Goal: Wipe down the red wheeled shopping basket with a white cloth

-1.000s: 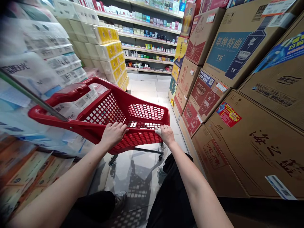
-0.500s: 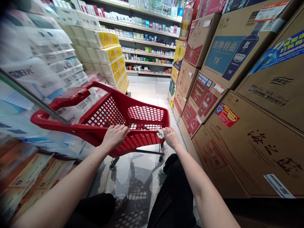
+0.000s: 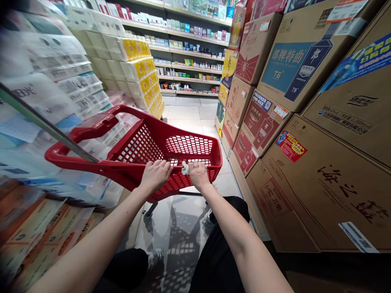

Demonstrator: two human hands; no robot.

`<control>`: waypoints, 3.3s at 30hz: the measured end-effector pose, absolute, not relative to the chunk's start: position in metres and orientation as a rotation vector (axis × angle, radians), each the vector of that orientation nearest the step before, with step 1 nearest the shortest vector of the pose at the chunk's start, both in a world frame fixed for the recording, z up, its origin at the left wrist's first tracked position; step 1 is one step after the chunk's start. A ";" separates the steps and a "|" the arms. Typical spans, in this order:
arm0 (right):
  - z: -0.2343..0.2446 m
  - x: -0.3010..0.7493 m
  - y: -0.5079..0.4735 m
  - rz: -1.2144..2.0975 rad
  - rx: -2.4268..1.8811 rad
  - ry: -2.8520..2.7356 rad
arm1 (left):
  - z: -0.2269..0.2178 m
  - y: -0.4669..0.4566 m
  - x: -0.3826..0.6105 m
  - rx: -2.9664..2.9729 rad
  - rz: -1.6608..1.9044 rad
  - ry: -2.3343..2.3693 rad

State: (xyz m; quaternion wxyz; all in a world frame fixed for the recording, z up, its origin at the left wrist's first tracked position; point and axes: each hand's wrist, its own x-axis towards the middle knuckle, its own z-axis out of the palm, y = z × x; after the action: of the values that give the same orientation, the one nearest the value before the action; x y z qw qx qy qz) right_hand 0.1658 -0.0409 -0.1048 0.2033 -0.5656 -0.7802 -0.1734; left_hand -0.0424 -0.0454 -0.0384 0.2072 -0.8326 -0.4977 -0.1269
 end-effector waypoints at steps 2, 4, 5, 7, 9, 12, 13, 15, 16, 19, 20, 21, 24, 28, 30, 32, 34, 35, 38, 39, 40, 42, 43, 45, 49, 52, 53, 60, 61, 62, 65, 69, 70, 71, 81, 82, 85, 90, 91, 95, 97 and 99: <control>-0.103 0.164 -0.040 -0.491 -1.543 -2.194 | -0.038 -0.046 -0.042 -2.338 -0.353 -1.357; -0.103 0.175 -0.040 -0.478 -1.510 -2.231 | -0.037 -0.044 -0.043 -2.377 -0.334 -1.306; -0.104 0.184 -0.041 -0.467 -1.501 -2.252 | -0.036 -0.043 -0.045 -2.399 -0.319 -1.278; -0.107 0.208 -0.041 -0.439 -1.518 -2.267 | -0.033 -0.040 -0.051 -2.445 -0.287 -1.229; -0.111 0.233 -0.042 -0.403 -1.569 -2.240 | -0.029 -0.035 -0.061 -2.481 -0.271 -1.201; -0.118 0.260 -0.043 -0.350 -1.625 -2.173 | -0.022 -0.031 -0.081 -2.486 -0.273 -1.204; -0.120 0.265 -0.042 -0.339 -1.628 -2.164 | -0.019 -0.030 -0.088 -2.473 -0.280 -1.215; -0.123 0.268 -0.041 -0.334 -1.633 -2.155 | -0.015 -0.030 -0.097 -2.449 -0.309 -1.249; -0.125 0.267 -0.041 -0.342 -1.641 -2.145 | -0.014 -0.030 -0.099 -2.438 -0.323 -1.269; -0.126 0.258 -0.042 -0.403 -1.676 -2.083 | -0.013 -0.030 -0.099 -2.407 -0.316 -1.306; -0.126 0.254 -0.043 -0.430 -1.691 -2.054 | -0.014 -0.030 -0.097 -2.395 -0.297 -1.308; -0.125 0.250 -0.043 -0.456 -1.706 -2.025 | -0.014 -0.030 -0.096 -2.383 -0.276 -1.306; -0.120 0.227 -0.042 -0.498 -1.708 -2.004 | -0.016 -0.029 -0.092 -2.355 -0.248 -1.297; -0.109 0.170 -0.035 -0.499 -1.627 -2.093 | -0.016 -0.031 -0.088 -2.356 -0.292 -1.290; -0.102 0.143 -0.033 -0.511 -1.611 -2.094 | -0.016 -0.032 -0.085 -2.372 -0.320 -1.292; -0.096 0.128 -0.032 -0.496 -1.599 -2.111 | -0.016 -0.033 -0.084 -2.388 -0.339 -1.289; -0.094 0.132 -0.032 -0.473 -1.552 -2.177 | -0.015 -0.033 -0.083 -2.394 -0.340 -1.278; -0.093 0.140 -0.033 -0.460 -1.521 -2.221 | -0.015 -0.033 -0.083 -2.393 -0.334 -1.270; -0.097 0.181 -0.034 -0.422 -1.516 -2.286 | -0.015 -0.033 -0.084 -2.381 -0.314 -1.246; -0.099 0.196 -0.034 -0.407 -1.535 -2.284 | -0.015 -0.033 -0.084 -2.378 -0.313 -1.241; -0.100 0.209 -0.035 -0.389 -1.552 -2.272 | -0.016 -0.034 -0.083 -2.375 -0.311 -1.236; -0.102 0.230 -0.036 -0.355 -1.582 -2.242 | -0.016 -0.034 -0.081 -2.373 -0.307 -1.222; -0.103 0.236 -0.036 -0.346 -1.594 -2.231 | -0.016 -0.033 -0.079 -2.375 -0.303 -1.212; -0.104 0.244 -0.036 -0.334 -1.616 -2.228 | -0.013 -0.033 -0.076 -2.393 -0.290 -1.185; -0.104 0.249 -0.031 -0.306 -1.640 -2.228 | -0.002 -0.032 -0.086 -2.365 -0.293 -1.183; -0.104 0.251 -0.027 -0.298 -1.650 -2.184 | 0.006 -0.032 -0.103 -2.200 -0.348 -1.263; -0.104 0.251 -0.026 -0.298 -1.659 -2.174 | 0.007 -0.032 -0.108 -2.174 -0.356 -1.266; -0.103 0.241 -0.028 -0.348 -1.793 -2.133 | -0.004 -0.020 -0.098 -2.221 -0.414 -1.290; -0.102 0.237 -0.029 -0.357 -1.807 -2.130 | -0.005 -0.018 -0.096 -2.225 -0.411 -1.296; -0.101 0.232 -0.030 -0.363 -1.811 -2.133 | -0.007 -0.016 -0.094 -2.225 -0.406 -1.302; -0.097 0.203 -0.032 -0.360 -1.757 -2.171 | -0.008 -0.017 -0.091 -2.222 -0.391 -1.309; -0.084 0.143 -0.035 -0.290 -1.575 -2.244 | -0.004 -0.024 -0.090 -2.240 -0.365 -1.296; -0.081 0.132 -0.036 -0.267 -1.551 -2.237 | -0.003 -0.025 -0.089 -2.246 -0.357 -1.293; -0.078 0.124 -0.037 -0.247 -1.530 -2.231 | -0.003 -0.026 -0.089 -2.251 -0.351 -1.288; -0.081 0.186 -0.034 -0.251 -1.574 -2.301 | -0.005 -0.026 -0.088 -2.251 -0.408 -1.278; -0.081 0.187 -0.035 -0.263 -1.602 -2.278 | -0.006 -0.026 -0.086 -2.251 -0.414 -1.286; -0.080 0.174 -0.036 -0.281 -1.655 -2.237 | -0.006 -0.027 -0.079 -2.244 -0.417 -1.315; -0.070 0.120 -0.035 -0.243 -1.498 -2.291 | -0.006 -0.029 -0.076 -2.255 -0.406 -1.311; -0.068 0.111 -0.035 -0.235 -1.478 -2.285 | -0.006 -0.029 -0.077 -2.260 -0.404 -1.304; -0.064 0.100 -0.035 -0.231 -1.451 -2.306 | -0.005 -0.029 -0.083 -2.278 -0.411 -1.281; -0.065 0.109 -0.036 -0.239 -1.457 -2.321 | -0.005 -0.029 -0.085 -2.293 -0.429 -1.279; -0.067 0.123 -0.037 -0.245 -1.488 -2.312 | -0.005 -0.029 -0.086 -2.296 -0.446 -1.287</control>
State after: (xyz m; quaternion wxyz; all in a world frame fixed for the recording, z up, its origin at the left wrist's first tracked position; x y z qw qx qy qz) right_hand 0.1231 -0.0369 -0.0671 0.1894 -0.5293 -0.8225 -0.0870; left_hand -0.0861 -0.0289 -0.0048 0.2335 -0.8362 -0.4687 -0.1626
